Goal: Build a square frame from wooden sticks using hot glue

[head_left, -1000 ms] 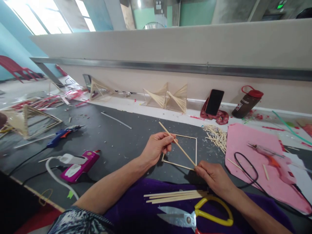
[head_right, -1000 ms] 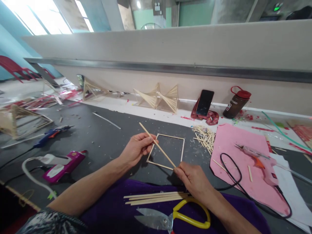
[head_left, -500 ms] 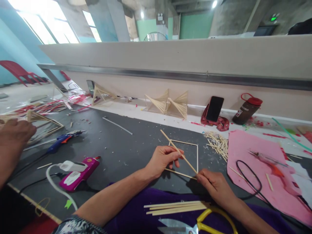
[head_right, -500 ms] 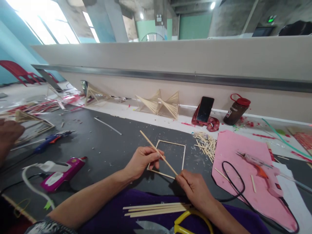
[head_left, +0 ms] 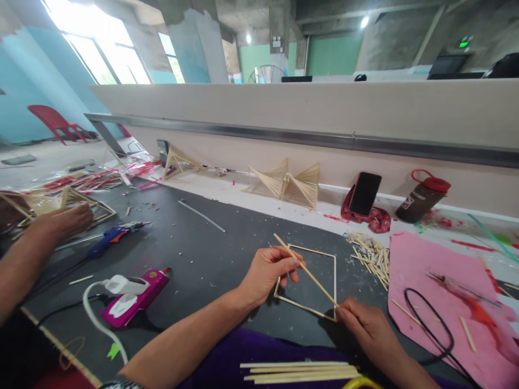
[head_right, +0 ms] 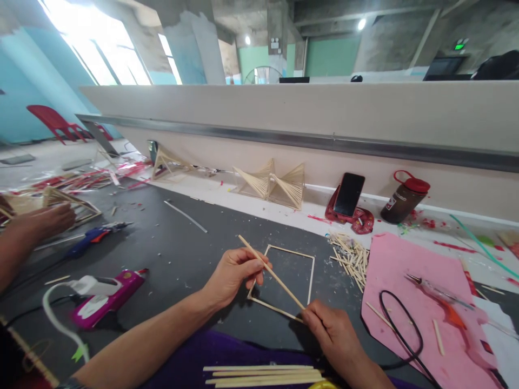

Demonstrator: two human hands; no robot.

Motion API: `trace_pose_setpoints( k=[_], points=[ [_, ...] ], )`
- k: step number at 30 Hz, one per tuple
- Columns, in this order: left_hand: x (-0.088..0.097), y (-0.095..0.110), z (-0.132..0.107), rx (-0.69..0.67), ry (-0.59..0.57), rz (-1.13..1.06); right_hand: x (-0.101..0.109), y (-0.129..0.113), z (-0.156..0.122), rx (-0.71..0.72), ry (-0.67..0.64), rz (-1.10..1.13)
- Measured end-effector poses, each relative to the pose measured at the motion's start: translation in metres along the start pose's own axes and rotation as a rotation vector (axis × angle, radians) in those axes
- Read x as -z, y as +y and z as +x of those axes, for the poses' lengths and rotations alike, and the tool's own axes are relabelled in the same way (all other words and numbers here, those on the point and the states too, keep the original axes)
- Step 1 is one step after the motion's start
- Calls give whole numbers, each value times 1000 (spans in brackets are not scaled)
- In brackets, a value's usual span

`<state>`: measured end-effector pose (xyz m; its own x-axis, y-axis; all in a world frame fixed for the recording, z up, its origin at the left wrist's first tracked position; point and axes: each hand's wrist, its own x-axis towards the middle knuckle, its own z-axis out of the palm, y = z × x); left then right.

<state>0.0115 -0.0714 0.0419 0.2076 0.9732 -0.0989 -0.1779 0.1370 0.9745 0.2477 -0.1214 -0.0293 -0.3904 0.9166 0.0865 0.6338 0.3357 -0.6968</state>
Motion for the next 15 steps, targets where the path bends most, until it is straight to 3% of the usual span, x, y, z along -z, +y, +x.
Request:
trace_pose_setpoints(
  k=[4,8,11,15],
  points=[
    [5,1,3,-7,55,-18,1,3,0,2,10,-9],
    [26,20,19,-141,241,0,-1,10,-1,-2,34,-35],
    [55,43,47,-325,382,214,-5,15,-2,41,37,-29],
    [99,67,103,-445,517,446,-6,17,-2,55,8,-4]
  ],
)
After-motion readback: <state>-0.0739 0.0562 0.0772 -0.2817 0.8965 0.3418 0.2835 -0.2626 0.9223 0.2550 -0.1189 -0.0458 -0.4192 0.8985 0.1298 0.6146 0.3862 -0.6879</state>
